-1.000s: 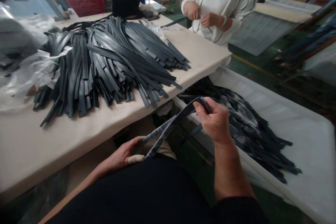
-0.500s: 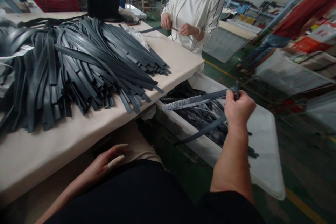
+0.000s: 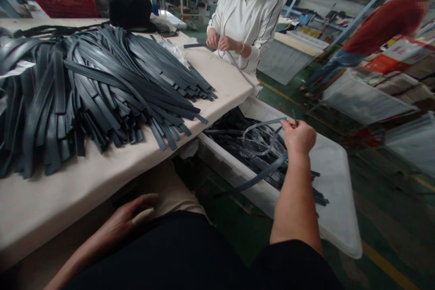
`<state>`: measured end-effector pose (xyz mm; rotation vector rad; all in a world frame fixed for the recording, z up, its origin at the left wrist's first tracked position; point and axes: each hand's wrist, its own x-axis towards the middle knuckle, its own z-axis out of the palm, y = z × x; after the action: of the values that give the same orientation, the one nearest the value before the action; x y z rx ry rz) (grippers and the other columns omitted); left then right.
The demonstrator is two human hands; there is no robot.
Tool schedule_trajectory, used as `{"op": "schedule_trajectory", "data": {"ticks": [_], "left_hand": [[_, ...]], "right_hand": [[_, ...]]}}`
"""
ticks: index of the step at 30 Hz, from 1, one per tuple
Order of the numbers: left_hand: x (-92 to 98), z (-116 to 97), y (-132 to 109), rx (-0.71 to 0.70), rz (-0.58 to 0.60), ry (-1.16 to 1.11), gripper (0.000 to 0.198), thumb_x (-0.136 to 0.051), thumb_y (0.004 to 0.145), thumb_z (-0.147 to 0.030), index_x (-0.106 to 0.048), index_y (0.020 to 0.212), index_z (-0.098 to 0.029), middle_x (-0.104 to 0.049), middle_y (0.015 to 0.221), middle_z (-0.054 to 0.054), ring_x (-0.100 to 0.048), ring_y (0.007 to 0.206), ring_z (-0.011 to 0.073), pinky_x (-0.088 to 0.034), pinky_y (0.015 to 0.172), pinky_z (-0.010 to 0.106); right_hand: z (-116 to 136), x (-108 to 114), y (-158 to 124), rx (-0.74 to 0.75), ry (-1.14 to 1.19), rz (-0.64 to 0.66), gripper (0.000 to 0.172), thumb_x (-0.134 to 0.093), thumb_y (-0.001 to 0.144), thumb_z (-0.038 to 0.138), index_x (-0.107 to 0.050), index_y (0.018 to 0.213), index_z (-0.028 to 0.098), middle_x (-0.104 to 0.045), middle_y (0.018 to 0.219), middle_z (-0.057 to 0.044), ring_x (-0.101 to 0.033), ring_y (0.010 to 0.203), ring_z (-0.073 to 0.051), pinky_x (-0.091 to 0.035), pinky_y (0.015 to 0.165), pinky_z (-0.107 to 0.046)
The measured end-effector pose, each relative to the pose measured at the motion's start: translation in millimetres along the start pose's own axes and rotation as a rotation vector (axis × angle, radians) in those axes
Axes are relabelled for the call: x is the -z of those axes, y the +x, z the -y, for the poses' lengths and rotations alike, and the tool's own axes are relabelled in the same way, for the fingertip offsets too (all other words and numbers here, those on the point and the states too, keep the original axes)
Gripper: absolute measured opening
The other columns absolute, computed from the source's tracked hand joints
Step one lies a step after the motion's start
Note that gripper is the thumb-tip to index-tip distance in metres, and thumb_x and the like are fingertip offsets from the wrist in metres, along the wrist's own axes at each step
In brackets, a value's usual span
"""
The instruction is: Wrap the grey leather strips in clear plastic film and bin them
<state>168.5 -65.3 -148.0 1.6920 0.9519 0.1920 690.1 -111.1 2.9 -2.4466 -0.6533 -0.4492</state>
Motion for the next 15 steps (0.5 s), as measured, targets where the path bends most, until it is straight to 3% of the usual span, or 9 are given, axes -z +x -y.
{"op": "schedule_trajectory", "data": {"ticks": [3, 7, 12, 15], "left_hand": [[0.9, 7, 2, -0.002, -0.020, 0.029, 0.052, -0.055, 0.087, -0.053, -0.060, 0.129, -0.022, -0.069, 0.125, 0.009, -0.066, 0.111, 0.0261, -0.052, 0.099, 0.036], [0.9, 9, 4, -0.005, -0.024, 0.054, 0.051, -0.055, 0.087, -0.053, -0.061, 0.127, -0.022, -0.070, 0.123, 0.009, -0.067, 0.109, 0.0261, -0.053, 0.097, 0.036], [1.0, 4, 3, 0.006, -0.029, 0.067, 0.050, -0.056, 0.087, -0.052, -0.062, 0.125, -0.021, -0.071, 0.122, 0.009, -0.067, 0.109, 0.0263, -0.052, 0.098, 0.036], [0.9, 3, 3, 0.005, -0.025, 0.070, 0.051, -0.055, 0.088, -0.052, -0.061, 0.127, -0.021, -0.070, 0.123, 0.009, -0.066, 0.110, 0.0259, -0.052, 0.098, 0.035]], "right_hand": [[-9, 0, -7, -0.055, -0.060, 0.032, 0.029, -0.068, 0.086, 0.037, -0.078, 0.097, 0.012, -0.074, 0.083, -0.014, -0.058, 0.072, -0.021, -0.037, 0.067, -0.030], [-40, 15, -9, -0.203, -0.193, 0.041, 0.035, -0.060, 0.090, 0.032, -0.076, 0.109, 0.007, -0.074, 0.098, -0.023, -0.064, 0.088, -0.029, -0.040, 0.070, -0.035], [-105, 28, -8, -0.431, -0.340, 0.050, 0.051, -0.043, 0.094, 0.030, -0.070, 0.120, -0.003, -0.067, 0.110, -0.036, -0.064, 0.109, -0.042, -0.045, 0.075, -0.044], [-148, 29, -13, -0.530, -0.400, 0.058, 0.055, -0.040, 0.092, 0.032, -0.068, 0.123, -0.005, -0.066, 0.109, -0.039, -0.064, 0.112, -0.043, -0.048, 0.073, -0.047]]}}
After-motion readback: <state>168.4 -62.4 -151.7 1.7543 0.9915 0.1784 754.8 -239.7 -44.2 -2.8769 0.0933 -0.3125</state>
